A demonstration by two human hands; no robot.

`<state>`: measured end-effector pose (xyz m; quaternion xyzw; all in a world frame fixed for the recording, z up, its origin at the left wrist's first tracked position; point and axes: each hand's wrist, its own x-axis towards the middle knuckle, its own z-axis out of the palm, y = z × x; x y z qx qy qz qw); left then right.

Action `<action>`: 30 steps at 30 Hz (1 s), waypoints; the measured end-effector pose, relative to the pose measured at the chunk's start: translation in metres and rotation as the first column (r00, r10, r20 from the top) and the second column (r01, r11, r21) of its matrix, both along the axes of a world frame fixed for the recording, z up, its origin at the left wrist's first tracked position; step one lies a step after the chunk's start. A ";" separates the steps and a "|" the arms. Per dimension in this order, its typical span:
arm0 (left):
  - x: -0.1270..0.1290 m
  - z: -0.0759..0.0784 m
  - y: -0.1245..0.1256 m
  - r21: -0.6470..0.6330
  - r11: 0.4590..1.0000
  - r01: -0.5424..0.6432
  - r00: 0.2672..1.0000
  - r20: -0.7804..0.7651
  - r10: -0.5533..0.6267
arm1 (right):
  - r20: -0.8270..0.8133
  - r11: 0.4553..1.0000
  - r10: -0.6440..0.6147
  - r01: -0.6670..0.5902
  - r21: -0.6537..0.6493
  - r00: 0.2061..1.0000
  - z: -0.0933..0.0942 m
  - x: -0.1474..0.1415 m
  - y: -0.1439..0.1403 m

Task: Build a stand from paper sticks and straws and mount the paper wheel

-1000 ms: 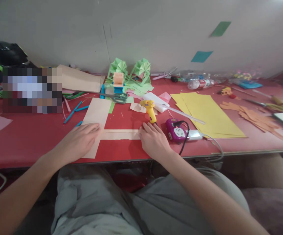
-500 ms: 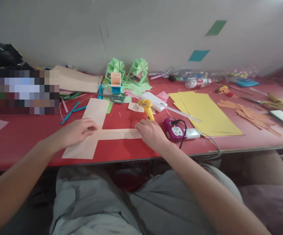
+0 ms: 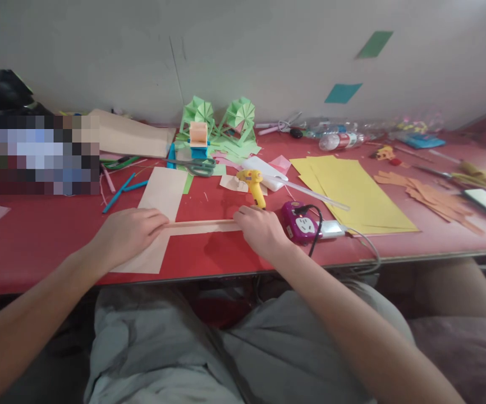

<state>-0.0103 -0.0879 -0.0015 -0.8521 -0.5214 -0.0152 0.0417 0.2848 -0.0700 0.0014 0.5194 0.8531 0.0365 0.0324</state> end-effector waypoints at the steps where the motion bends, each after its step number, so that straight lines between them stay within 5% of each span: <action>1: 0.002 -0.002 -0.004 0.010 1.000 -0.023 1.000 -0.015 0.023 | 0.026 1.000 -0.014 0.014 -0.014 1.000 0.000 -0.002 -0.002; 7: 0.018 -0.015 -0.033 0.064 0.996 -0.056 0.998 0.012 0.055 | 0.058 1.000 0.007 -0.006 -0.007 0.998 -0.010 -0.010 -0.018; 17: 0.039 -0.039 -0.054 0.133 0.990 -0.048 0.996 0.078 0.038 | -0.174 0.991 0.132 -0.127 0.037 0.976 -0.024 -0.035 -0.049; 30: 0.043 -0.034 -0.051 0.056 0.998 -0.042 0.990 0.139 0.034 | -0.268 0.984 0.174 -0.178 0.008 0.948 -0.037 -0.043 -0.047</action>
